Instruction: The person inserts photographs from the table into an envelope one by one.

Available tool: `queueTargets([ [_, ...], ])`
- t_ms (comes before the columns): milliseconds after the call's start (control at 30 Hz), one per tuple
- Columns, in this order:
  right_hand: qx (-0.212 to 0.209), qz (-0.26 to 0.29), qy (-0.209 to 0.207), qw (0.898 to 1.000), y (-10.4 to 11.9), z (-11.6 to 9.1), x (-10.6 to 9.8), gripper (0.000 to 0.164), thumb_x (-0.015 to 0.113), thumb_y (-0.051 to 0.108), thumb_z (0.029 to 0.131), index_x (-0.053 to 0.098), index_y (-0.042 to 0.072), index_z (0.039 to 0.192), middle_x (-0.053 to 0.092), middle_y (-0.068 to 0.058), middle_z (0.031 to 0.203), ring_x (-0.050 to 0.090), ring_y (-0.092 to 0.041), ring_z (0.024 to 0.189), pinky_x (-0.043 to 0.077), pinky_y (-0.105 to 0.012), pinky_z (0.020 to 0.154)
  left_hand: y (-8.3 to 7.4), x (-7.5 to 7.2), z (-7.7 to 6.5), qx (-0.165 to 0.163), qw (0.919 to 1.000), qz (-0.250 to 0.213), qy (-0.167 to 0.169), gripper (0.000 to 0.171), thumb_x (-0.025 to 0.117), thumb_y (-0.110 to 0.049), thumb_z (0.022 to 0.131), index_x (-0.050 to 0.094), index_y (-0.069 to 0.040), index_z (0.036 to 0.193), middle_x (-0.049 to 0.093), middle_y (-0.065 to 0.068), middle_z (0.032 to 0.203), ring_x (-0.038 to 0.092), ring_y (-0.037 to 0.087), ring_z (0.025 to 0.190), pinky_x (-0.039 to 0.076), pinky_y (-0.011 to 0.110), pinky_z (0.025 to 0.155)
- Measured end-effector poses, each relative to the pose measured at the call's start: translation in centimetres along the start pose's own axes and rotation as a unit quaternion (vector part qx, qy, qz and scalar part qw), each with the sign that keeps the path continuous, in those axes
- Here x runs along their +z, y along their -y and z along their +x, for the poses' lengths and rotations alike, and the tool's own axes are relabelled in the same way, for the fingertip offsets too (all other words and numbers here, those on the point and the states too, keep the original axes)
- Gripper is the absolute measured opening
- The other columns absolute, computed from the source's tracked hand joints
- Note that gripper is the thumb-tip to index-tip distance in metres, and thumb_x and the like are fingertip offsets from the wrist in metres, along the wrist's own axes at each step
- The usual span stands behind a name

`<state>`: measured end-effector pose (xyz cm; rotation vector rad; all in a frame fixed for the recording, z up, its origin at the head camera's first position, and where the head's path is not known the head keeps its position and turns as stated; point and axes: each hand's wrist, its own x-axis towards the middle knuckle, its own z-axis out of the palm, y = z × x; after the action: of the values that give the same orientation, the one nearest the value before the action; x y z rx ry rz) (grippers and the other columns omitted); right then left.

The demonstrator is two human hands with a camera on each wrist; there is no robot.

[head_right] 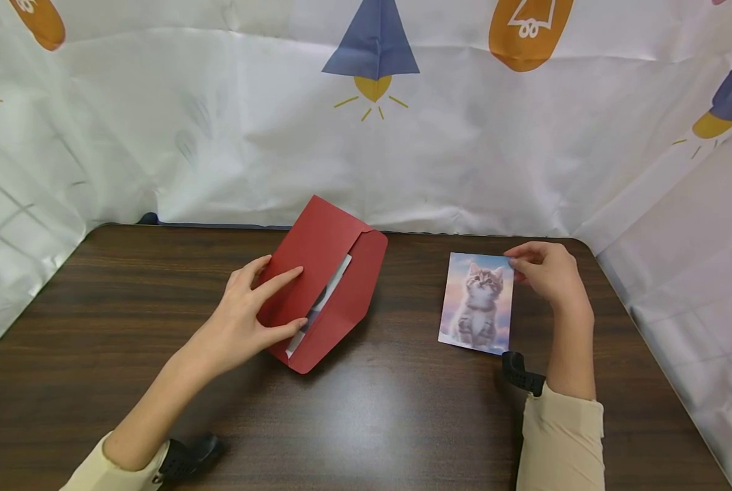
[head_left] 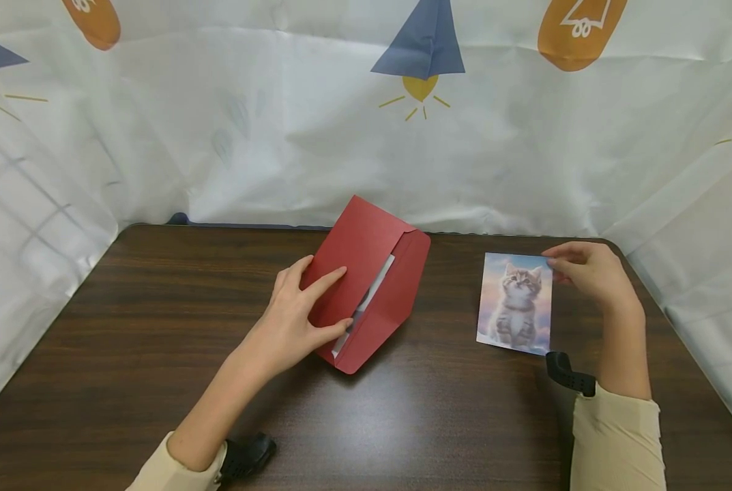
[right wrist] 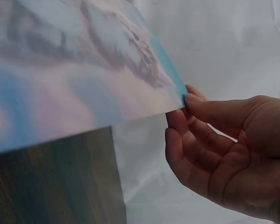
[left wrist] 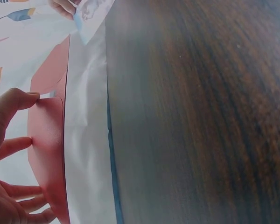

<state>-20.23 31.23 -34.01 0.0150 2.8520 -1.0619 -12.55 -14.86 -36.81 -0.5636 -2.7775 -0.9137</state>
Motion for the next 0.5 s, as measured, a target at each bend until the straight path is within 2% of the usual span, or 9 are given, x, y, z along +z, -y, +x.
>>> queueTargets([
  [133, -0.006, 0.009, 0.007, 1.0, 0.16, -0.01, -0.07, 0.036, 0.057, 0.016, 0.11, 0.063, -0.011, 0.133, 0.073, -0.016, 0.113, 0.068, 0.002, 0.077, 0.058, -0.019, 0.07, 0.01, -0.07, -0.02, -0.005, 1.0, -0.001, 0.003, 0.069, 0.087, -0.022, 0.087, 0.059, -0.014, 0.151, 0.035, 0.028, 0.16, 0.033, 0.047, 0.145, 0.057, 0.058, 0.098],
  [367, -0.025, 0.028, 0.014, 0.999, 0.56, -0.18, -0.06, 0.036, 0.055, 0.012, 0.11, 0.06, -0.015, 0.134, 0.071, -0.023, 0.115, 0.069, 0.003, 0.076, 0.06, -0.02, 0.071, 0.09, -0.09, -0.03, -0.004, 1.0, 0.0, 0.0, 0.069, 0.087, -0.022, 0.087, 0.059, -0.014, 0.15, 0.035, 0.029, 0.16, 0.034, 0.047, 0.145, 0.057, 0.059, 0.098],
  [500, -0.028, 0.037, 0.019, 0.999, 0.7, -0.3, -0.13, 0.036, 0.054, 0.01, 0.11, 0.058, -0.016, 0.135, 0.07, -0.019, 0.115, 0.07, 0.001, 0.076, 0.06, -0.02, 0.072, 0.13, -0.09, -0.03, -0.001, 1.0, 0.0, -0.004, 0.069, 0.087, -0.021, 0.087, 0.06, -0.014, 0.15, 0.036, 0.029, 0.16, 0.034, 0.047, 0.144, 0.057, 0.059, 0.097],
])
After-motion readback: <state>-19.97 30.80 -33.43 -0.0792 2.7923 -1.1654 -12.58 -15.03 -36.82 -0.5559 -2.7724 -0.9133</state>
